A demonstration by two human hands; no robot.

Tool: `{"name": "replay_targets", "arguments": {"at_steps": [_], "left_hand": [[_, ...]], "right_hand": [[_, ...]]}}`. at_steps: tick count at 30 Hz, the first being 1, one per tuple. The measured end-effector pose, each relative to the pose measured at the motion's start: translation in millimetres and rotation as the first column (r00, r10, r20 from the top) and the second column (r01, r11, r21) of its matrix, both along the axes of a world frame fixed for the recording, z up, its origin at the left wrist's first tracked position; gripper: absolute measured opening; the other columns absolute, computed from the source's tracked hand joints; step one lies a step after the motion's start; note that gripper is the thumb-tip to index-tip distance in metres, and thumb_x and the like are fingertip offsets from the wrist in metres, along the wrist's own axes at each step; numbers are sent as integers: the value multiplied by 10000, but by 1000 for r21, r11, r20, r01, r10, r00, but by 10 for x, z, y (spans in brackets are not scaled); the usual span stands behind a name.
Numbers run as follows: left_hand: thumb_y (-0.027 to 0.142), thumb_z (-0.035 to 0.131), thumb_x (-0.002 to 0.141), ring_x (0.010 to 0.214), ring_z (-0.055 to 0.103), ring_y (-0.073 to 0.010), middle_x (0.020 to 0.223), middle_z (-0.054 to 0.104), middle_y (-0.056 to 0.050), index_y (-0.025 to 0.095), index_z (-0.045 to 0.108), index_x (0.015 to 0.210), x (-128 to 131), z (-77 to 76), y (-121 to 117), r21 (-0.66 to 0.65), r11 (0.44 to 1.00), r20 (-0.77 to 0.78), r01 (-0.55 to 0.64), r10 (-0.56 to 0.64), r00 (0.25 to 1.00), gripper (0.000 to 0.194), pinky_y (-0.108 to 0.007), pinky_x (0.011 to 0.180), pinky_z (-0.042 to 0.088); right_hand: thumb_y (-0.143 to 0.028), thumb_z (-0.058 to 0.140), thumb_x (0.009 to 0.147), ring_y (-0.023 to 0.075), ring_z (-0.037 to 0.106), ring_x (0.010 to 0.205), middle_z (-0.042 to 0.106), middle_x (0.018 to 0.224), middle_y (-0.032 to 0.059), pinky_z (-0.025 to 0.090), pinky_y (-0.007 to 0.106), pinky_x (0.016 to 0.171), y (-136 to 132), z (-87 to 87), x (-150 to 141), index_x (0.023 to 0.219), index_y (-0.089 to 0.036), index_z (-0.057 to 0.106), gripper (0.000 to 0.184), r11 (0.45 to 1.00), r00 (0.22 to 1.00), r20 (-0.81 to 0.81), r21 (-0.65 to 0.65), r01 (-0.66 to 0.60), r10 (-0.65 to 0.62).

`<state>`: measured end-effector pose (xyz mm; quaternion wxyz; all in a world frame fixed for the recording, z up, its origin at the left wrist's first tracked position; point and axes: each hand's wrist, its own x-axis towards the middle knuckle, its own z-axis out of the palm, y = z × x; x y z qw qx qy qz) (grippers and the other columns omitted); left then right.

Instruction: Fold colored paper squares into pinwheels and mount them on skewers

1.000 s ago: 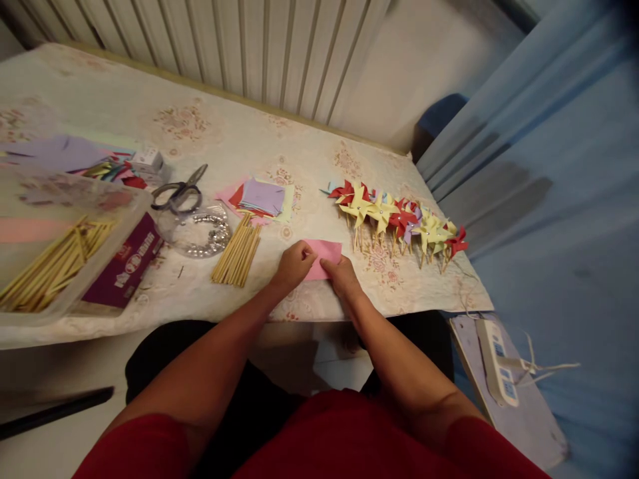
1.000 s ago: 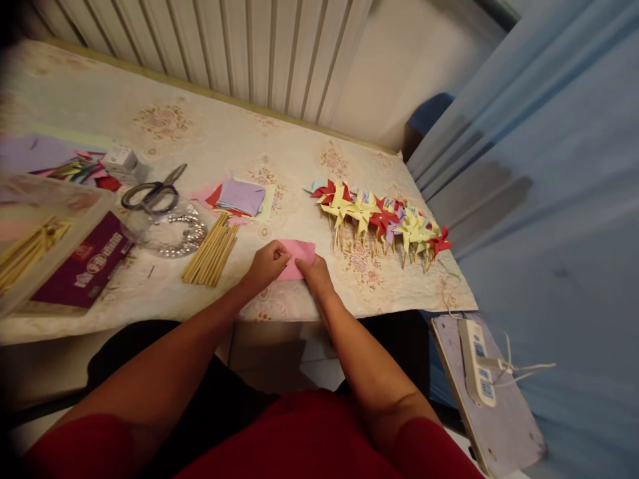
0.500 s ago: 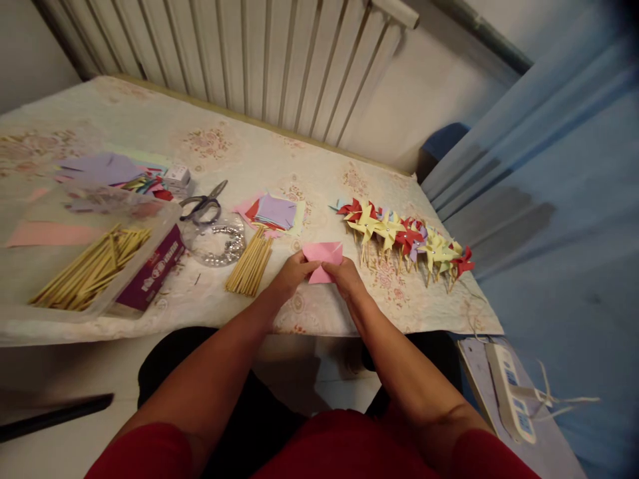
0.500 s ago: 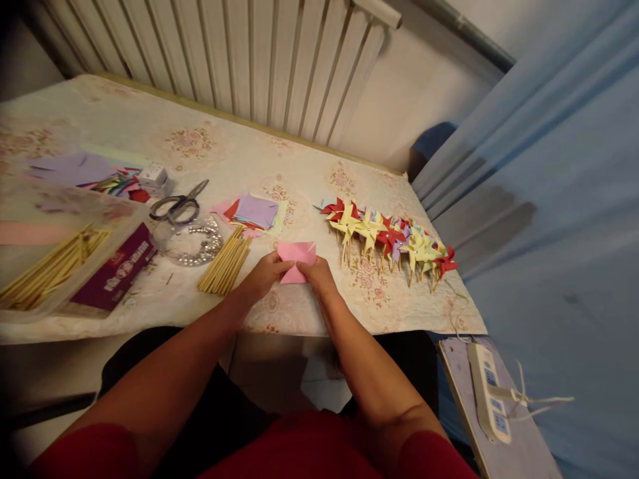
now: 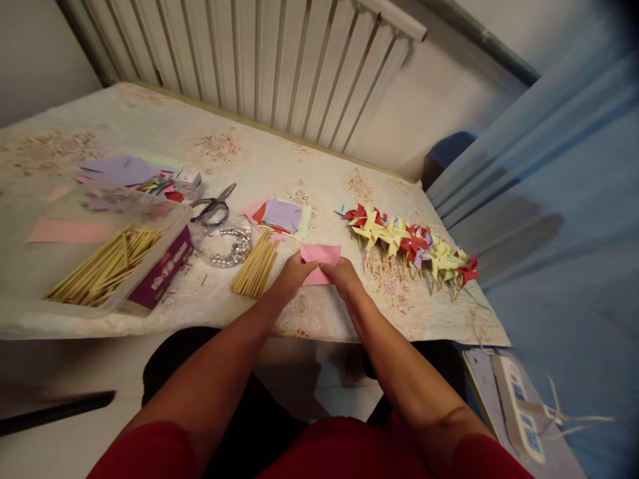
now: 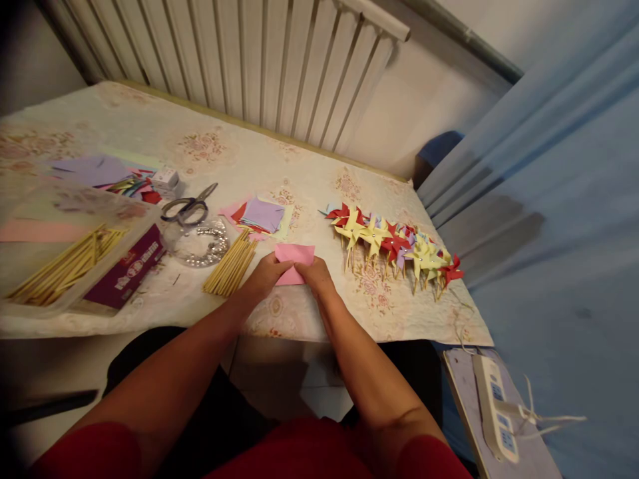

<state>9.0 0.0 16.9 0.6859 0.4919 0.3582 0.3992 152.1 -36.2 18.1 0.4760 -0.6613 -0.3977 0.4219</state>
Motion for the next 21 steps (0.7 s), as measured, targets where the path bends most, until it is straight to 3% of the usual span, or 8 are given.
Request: {"name": "replay_targets", "arguments": {"at_steps": [6,9,12,16,19,21], "left_hand": [[314,691,693,752,662,-192,828,719,-55,124,664,1038,23,-85,49,-93,994,212,65,-44,976,395,-304,706,506],[342,704,683,794,675,-204,843,722,-58,148,648,1047,28,-84,67,-141,987,267,82,-42,963,417,-309,712,515],[365,703,682,810,680,-212,841,722,-61,152,636,1046,21,-60,72,-150,985,282,83,-38,959,427,-316,707,517],[419,687,701,810,678,-212,831,721,-66,149,630,1044,13,-21,66,-108,992,242,70,-42,969,440,-319,709,515],[428,684,704,797,673,-205,816,716,-59,149,630,1034,9,11,57,-94,993,228,69,-46,973,436,-312,704,511],[408,684,703,778,670,-197,798,710,-49,151,632,1016,3,33,49,-101,992,239,79,-53,970,408,-303,692,506]], "right_hand": [[-345,712,610,174,630,682,703,781,14,530,331,687,-104,103,57,892,-170,668,335,1000,993,-121,15,14,-12],[-343,695,630,164,623,662,672,741,2,530,328,688,-185,151,99,887,-186,644,305,981,985,-35,90,170,-167],[-338,665,685,169,629,680,658,741,2,522,329,711,-280,188,117,874,-200,636,236,924,941,107,254,285,-320],[-306,608,762,171,624,688,671,748,11,509,317,708,-389,231,77,838,-212,666,134,934,947,236,332,132,-217],[-291,570,807,188,638,790,706,872,35,500,322,749,-419,236,42,872,-220,700,161,945,924,365,327,-16,-110],[-282,554,818,198,640,846,711,931,42,495,332,787,-412,227,34,889,-226,710,181,947,901,422,318,-46,-98]]}}
